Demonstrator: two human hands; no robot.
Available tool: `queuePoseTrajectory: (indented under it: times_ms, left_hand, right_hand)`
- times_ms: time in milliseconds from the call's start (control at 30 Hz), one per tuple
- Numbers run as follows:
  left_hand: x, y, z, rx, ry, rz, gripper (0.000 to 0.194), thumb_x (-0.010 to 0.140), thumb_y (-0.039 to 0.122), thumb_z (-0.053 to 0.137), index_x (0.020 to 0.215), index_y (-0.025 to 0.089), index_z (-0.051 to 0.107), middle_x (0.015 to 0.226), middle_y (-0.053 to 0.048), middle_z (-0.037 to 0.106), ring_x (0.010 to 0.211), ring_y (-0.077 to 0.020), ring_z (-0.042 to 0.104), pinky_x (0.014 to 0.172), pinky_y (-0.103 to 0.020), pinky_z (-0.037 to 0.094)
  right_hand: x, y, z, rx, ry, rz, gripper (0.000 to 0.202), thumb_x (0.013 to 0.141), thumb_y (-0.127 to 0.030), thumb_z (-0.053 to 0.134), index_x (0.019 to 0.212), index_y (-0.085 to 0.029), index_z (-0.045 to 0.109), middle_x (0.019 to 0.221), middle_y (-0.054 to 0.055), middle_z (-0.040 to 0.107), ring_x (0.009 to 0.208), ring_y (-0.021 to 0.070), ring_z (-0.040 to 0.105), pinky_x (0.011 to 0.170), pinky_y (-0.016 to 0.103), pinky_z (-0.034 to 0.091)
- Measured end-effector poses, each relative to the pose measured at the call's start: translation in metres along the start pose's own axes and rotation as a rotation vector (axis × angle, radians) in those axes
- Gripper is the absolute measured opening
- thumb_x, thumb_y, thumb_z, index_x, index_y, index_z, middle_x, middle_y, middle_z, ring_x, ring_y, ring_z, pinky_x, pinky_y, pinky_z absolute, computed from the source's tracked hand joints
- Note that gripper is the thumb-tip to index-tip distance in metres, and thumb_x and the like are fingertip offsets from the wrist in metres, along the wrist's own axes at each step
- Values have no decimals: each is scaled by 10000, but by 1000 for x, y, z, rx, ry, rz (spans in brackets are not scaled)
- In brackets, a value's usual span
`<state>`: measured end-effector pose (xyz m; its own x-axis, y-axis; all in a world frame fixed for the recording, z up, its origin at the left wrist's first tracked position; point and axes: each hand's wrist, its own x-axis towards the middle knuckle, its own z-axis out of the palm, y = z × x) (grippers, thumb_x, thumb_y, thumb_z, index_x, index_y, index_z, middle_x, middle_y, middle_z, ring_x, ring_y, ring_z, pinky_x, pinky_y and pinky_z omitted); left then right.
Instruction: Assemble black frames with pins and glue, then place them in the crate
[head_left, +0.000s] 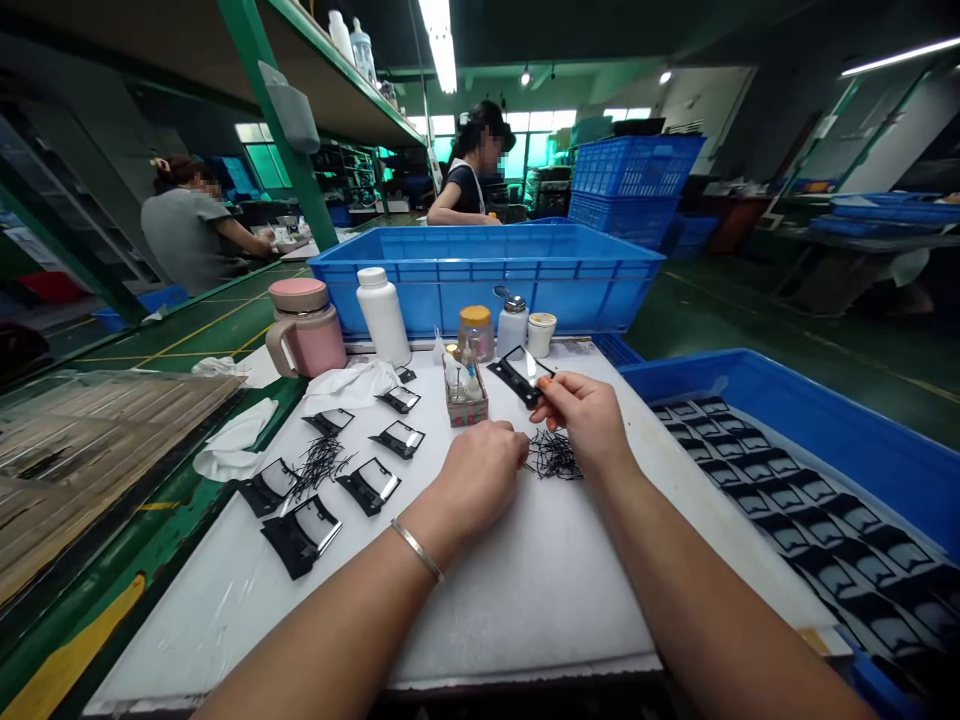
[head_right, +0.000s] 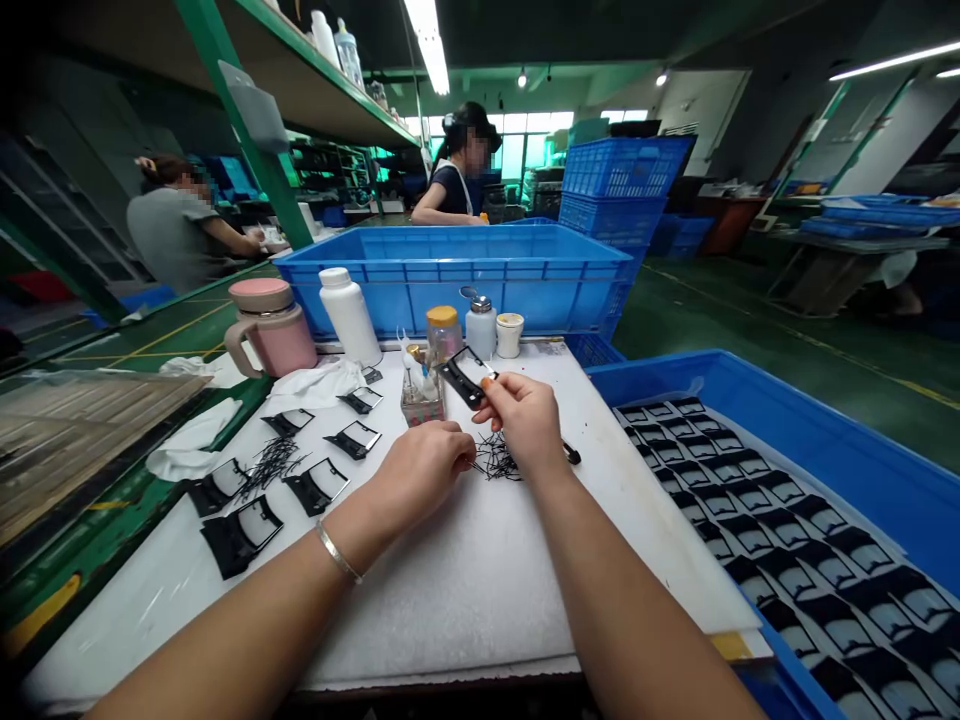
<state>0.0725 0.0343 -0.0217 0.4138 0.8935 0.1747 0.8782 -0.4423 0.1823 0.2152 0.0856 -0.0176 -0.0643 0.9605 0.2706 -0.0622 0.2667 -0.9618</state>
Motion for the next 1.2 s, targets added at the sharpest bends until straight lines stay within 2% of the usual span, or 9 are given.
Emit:
queuePoseTrajectory:
  times_ms: [167, 433, 600, 800, 933, 1000, 1067, 1133, 1200]
  left_hand:
    - [-2, 3, 5, 24, 3, 7, 187, 846, 94, 500, 747, 172, 639, 795, -59, 619, 744, -205, 566, 606, -288, 392]
    - [-3, -2, 14, -67, 29, 5, 158, 864, 129, 522, 771, 185, 637, 814, -45, 612, 787, -202, 549, 626, -289, 368]
    - [-2, -4, 16, -61, 58, 11, 156, 848, 120, 528, 755, 190, 632, 816, -37, 610, 778, -195, 553, 594, -279, 344]
    - [-9, -3, 14, -74, 97, 27, 144, 829, 82, 506, 822, 189, 603, 839, -26, 627, 773, -182, 557, 605, -266, 361]
    - [-20, -4, -7, -369, 213, 7, 181, 830, 69, 504, 880, 202, 616, 848, -7, 651, 798, -164, 575, 704, -268, 419]
    - [-26, -5, -21, -567, 291, 7, 256, 851, 83, 485, 999, 231, 633, 915, -8, 651, 812, -153, 580, 753, -274, 447]
    - [-29, -7, -32, -745, 341, -3, 304, 890, 125, 439, 1071, 253, 647, 926, -20, 625, 735, -134, 563, 709, -268, 475]
    - [-30, -10, -39, -912, 350, -26, 283, 906, 172, 426, 1023, 228, 678, 886, -34, 593, 649, -119, 531, 625, -255, 489]
    - [-30, -13, -42, -1054, 325, -59, 221, 892, 206, 473, 938, 187, 688, 852, -45, 592, 657, -124, 543, 592, -245, 496]
  right_hand:
    - [-4, -4, 6, -44, -67, 8, 301, 807, -372, 661, 610, -153, 603, 521, 16, 623, 446, 89, 512, 441, 199, 371]
    - [-3, -4, 2, -79, -48, 6, 339, 817, -413, 655, 603, -154, 603, 525, 16, 610, 458, 83, 481, 454, 203, 352]
    - [-2, -2, 1, -77, -42, 17, 370, 801, -455, 661, 597, -152, 601, 510, 21, 600, 448, 84, 465, 448, 205, 342]
    - [1, 1, -2, -32, -8, 31, 395, 761, -508, 674, 607, -152, 599, 538, 35, 620, 457, 94, 486, 436, 206, 334]
    - [-1, -4, -2, -13, -35, 63, 414, 748, -530, 673, 597, -157, 577, 537, 54, 652, 402, 86, 449, 419, 213, 325]
    - [-4, -9, 0, -7, -73, 78, 415, 743, -540, 673, 605, -161, 574, 558, 62, 672, 401, 94, 471, 416, 217, 341]
    - [-7, -12, 3, -5, -117, 93, 410, 744, -544, 669, 623, -162, 587, 575, 64, 683, 425, 110, 514, 421, 220, 366]
    - [-9, -14, 6, -6, -158, 109, 400, 748, -540, 668, 645, -159, 604, 591, 64, 690, 468, 127, 563, 431, 220, 391]
    - [-11, -15, 8, -6, -198, 125, 388, 756, -526, 665, 661, -155, 610, 604, 61, 692, 519, 143, 609, 442, 216, 411]
